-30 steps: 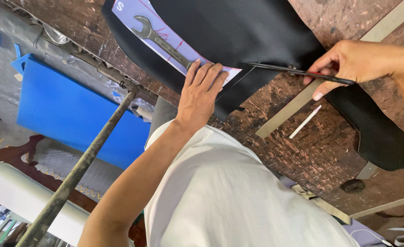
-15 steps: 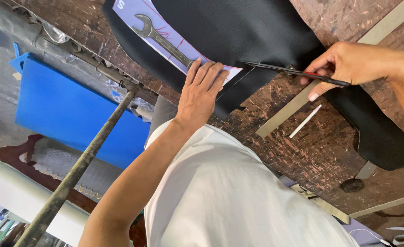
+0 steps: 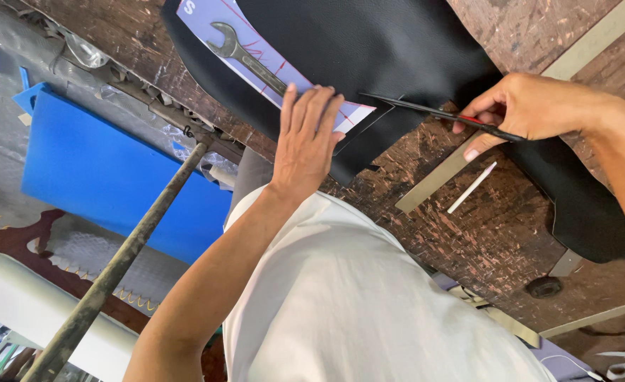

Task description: The person places a paper template on a black sheet of material, secures it with a wrench, and uses a ruler and marker to trace a straight line. They then use scissors to cut the black material along the traced line and trim a separate beige piece of material.

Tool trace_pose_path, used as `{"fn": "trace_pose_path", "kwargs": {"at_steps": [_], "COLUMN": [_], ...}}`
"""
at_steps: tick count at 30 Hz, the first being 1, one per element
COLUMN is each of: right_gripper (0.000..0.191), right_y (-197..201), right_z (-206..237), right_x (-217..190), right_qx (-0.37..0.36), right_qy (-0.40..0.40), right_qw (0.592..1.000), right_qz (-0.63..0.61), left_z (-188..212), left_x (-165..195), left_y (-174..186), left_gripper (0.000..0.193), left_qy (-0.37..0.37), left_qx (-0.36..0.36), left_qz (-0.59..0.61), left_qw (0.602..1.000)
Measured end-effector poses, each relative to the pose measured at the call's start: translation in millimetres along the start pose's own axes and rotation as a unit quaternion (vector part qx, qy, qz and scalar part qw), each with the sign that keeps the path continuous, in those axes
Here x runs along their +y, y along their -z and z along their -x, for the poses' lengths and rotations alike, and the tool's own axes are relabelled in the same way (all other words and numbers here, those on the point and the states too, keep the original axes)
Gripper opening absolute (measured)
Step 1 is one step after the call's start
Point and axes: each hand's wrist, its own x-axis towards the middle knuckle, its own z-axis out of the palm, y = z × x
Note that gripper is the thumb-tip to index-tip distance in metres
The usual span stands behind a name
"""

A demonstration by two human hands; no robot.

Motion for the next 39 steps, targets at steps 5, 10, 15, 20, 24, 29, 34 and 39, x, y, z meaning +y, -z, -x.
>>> {"fn": "trace_pose_path", "kwargs": {"at_steps": [5, 10, 15, 20, 24, 29, 34, 39], "right_gripper": [0.049, 0.049, 0.051, 0.049, 0.049, 0.052, 0.054, 0.050], "right_y": [-2.2, -5.6, -11.9, -12.8, -13.6, -17.6, -23.3, -25.2], "right_z": [0.6, -0.5, -0.3, 1.6, 3.1, 2.5, 0.6, 2.2], "right_x": [-1.0, -6.4, -15.2, -20.0, -22.2, -26.4, -30.1, -31.4], "right_qx": [0.003, 0.010, 0.026, 0.023, 0.026, 0.038, 0.040, 0.036], "right_qy": [0.009, -0.020, -0.004, -0.014, -0.017, 0.013, 0.007, 0.004], "right_qw": [1.000, 1.000, 0.998, 0.998, 0.998, 0.997, 0.995, 0.995], "right_qz": [-0.020, -0.007, -0.052, -0.061, -0.063, -0.073, -0.092, -0.095], "left_z": [2.9, 4.3, 5.9, 7.5, 7.6, 6.5, 6.7, 7.8], "left_x": [-1.0, -6.2, -11.0, -15.2, -14.8, -15.3, -15.7, -17.2], "left_y": [4.1, 5.7, 3.1, 2.6, 3.1, 5.1, 4.8, 3.9], "left_gripper": [0.088, 0.123, 0.133, 0.134, 0.135, 0.135, 0.136, 0.136], "left_qy": [0.071, 0.146, 0.156, 0.149, 0.167, 0.163, 0.166, 0.156], "left_qx": [0.028, 0.041, 0.061, 0.064, 0.048, 0.045, 0.045, 0.049], "left_qz": [-0.023, -0.030, -0.020, -0.017, -0.016, -0.013, -0.009, -0.015], "left_qw": [0.997, 0.988, 0.986, 0.987, 0.985, 0.986, 0.985, 0.986]}}
